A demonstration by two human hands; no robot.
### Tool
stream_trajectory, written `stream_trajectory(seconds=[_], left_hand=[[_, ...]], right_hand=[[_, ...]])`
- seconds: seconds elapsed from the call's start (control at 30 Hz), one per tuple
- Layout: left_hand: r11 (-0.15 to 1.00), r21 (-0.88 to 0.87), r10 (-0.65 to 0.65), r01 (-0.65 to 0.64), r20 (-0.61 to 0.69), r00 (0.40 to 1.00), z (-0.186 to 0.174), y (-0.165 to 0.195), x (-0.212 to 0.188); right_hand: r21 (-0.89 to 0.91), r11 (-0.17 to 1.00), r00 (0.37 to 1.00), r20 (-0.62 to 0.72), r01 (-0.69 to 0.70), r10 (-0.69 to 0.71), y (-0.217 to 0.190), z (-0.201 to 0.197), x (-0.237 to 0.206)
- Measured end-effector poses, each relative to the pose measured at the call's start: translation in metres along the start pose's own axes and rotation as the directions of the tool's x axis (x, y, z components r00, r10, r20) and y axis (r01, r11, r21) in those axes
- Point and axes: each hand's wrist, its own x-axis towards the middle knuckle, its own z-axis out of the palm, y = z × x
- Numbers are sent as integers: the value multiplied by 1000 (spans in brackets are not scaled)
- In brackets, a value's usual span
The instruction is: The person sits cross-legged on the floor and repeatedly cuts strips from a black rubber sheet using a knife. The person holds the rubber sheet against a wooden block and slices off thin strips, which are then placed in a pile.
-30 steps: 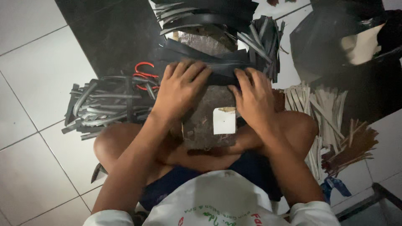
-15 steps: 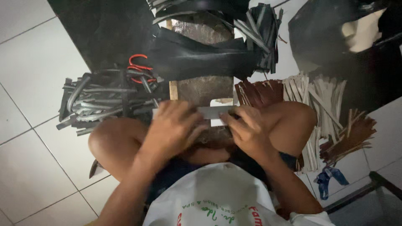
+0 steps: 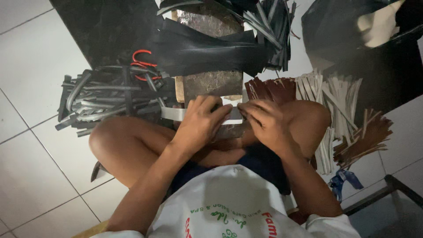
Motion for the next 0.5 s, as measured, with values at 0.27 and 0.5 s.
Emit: stream_trajectory(seconds=[0.27,0.5], left_hand=[[992,56,109,-111,32,993,-1,-4,-5],[983,83,149,-162,142,979,-4,-9,0]], right_hand=[[-100,988,994,9,113,-113,5,-2,-7],[14,999,999,-2,48,-48,19,2,-20]])
